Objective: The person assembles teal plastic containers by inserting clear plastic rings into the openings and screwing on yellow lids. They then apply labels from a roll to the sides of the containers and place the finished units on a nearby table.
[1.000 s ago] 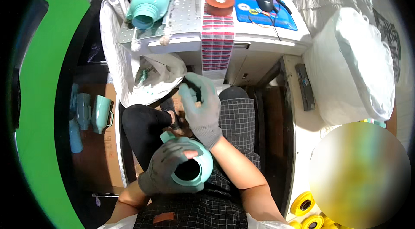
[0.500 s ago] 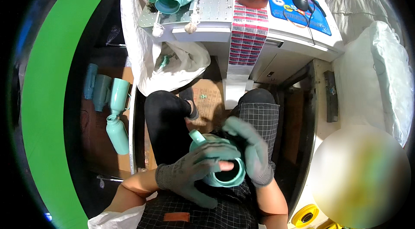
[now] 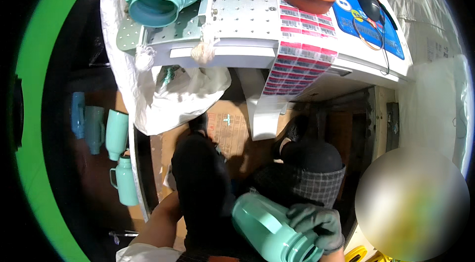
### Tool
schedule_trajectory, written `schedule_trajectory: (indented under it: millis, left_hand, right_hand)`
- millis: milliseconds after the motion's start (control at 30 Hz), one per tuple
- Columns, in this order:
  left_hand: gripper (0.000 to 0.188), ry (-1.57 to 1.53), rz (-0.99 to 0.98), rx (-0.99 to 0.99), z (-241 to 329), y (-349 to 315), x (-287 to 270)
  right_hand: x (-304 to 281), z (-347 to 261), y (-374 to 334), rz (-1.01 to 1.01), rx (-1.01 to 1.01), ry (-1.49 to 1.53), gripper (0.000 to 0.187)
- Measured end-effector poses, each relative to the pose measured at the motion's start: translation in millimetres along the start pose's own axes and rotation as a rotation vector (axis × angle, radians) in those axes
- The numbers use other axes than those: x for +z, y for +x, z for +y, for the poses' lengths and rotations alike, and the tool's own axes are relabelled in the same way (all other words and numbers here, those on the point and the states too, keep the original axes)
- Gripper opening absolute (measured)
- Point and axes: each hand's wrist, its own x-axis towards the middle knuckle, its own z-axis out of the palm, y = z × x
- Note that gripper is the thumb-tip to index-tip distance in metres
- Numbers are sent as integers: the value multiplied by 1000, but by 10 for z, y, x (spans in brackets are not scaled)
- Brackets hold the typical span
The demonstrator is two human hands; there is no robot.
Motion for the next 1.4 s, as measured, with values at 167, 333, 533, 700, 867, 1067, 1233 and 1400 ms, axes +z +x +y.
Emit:
schedule_trajectory:
  millis: [167,333,533,700,867,1067,1233,1400]
  left_hand:
    - [62,187,177,151,447,900,429]
    - [58,166,148,213,557,1236,465]
    - [49,171,23,47,22,440,306]
    - [43,-317,296,-294,-744,-1000,-540]
    - [44,21,837,449,519,-1007,-2695]
    - [64,-264,658,427,1666,-545,-3117]
    - [73,-245,116,1084,3068,-1795,-2902]
    - [67,-131,39,1191,3210,-2224,-2709]
  right_hand:
    - [-107,-198,-39,-65,24,-81,48]
    - [-204,-214,13,-129,40,-45,50]
    - [-246,-76,94,-57,27,-58,50]
    - [-182,56,23,-12,-28,-53,58]
    - [56,93,55,-37,-80,-37,60]
    - [234,84,-29,-189,-200,24,31]
    - [407,151,-146,213,-128,-193,22]
    - [113,89,-800,785,-498,-573,12]
